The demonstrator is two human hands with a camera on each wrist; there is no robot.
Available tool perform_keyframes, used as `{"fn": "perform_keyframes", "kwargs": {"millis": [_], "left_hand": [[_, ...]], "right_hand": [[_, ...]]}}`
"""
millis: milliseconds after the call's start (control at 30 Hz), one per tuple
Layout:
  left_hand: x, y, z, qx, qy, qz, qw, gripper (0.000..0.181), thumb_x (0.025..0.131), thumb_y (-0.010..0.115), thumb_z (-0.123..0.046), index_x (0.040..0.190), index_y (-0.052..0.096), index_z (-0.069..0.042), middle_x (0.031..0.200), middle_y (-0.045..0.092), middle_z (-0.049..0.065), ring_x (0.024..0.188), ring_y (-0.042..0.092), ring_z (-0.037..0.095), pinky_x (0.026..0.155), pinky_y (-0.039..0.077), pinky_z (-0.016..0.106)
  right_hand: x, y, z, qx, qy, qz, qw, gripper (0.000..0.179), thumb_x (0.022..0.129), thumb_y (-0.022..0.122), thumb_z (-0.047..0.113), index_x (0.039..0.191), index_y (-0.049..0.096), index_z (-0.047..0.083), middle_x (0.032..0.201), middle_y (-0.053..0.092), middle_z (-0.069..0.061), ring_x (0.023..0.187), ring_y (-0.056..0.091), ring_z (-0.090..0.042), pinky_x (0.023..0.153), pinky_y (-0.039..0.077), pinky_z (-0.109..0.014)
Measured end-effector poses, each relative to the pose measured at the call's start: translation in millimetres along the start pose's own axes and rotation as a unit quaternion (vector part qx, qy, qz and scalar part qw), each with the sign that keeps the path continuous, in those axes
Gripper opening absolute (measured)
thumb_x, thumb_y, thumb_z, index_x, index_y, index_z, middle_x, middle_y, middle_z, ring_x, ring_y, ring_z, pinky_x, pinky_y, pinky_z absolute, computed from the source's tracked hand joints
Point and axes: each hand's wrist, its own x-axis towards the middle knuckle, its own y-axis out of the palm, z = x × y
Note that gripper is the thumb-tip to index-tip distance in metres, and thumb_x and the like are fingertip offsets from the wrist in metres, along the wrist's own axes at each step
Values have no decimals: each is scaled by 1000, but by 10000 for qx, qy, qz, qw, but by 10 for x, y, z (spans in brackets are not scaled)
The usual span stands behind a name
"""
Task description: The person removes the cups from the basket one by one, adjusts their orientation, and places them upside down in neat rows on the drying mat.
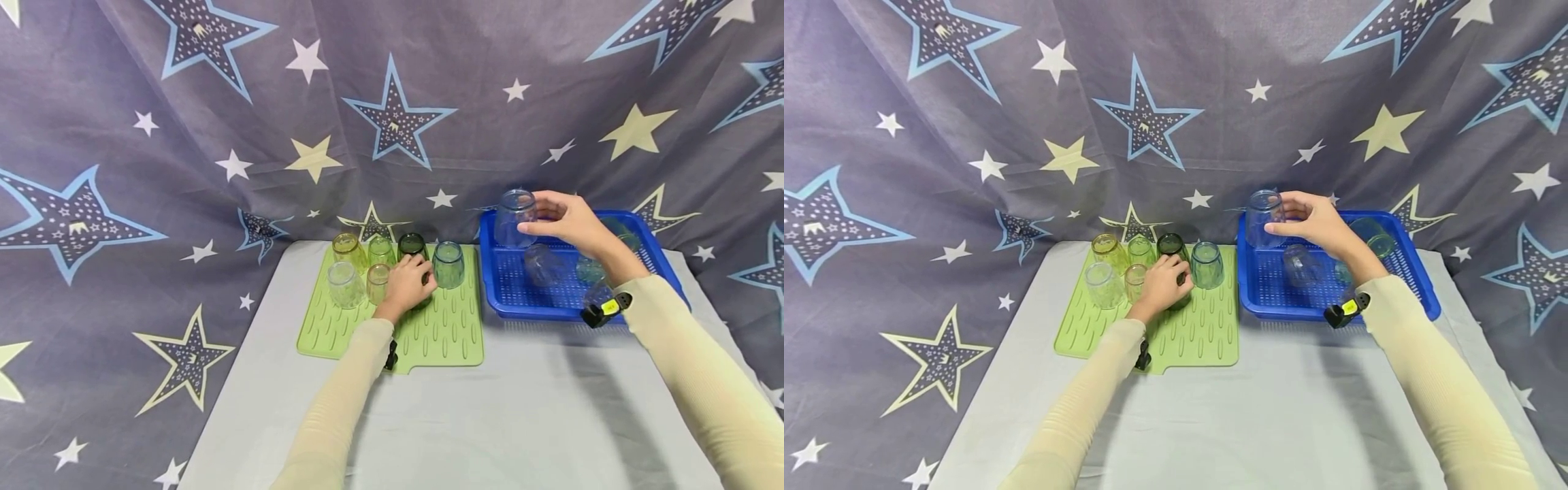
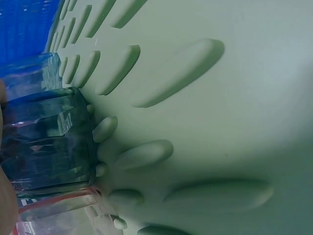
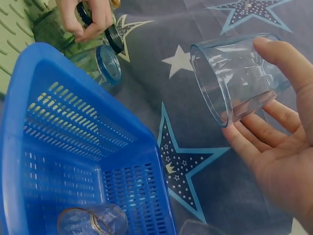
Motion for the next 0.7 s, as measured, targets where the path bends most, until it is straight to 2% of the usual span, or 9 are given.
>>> {"fn": "perform_keyframes", "kwargs": {"millis": [167,400,567,700], "left_hand": [[8,-15,2,14,-33,116,9999,13,96,59,-27,97,71,-23,103,65,-1,89,56,19,70,52,33],[27,-57,-6,-49,34,227,9997,9,95,60,-24,91,68,-20,97,63,0,81,51,20,68,49,33],[34,-68,-8,-37,66,341,9994,9,96,60,-25,91,66,-21,96,61,-1,80,50,19,67,47,32],[34,-80,-7,-65,67,461,9989,10,97,59,-26,91,65,-21,97,61,-1,82,50,19,68,47,32]], "right_hand": [[-24,65,10,28,42,153,9999,50,91,76,11,136,58,3,108,67,4,98,63,-7,83,53,-14],[-64,133,56,201,255,252,9992,53,91,75,11,140,56,3,108,65,5,99,62,-8,82,54,-16],[-64,155,71,176,374,301,9987,60,91,75,14,145,52,5,114,64,0,102,61,-7,83,53,-16],[-63,173,70,284,342,365,9983,64,91,76,14,148,48,2,115,63,2,103,60,-5,83,52,-14]]}}
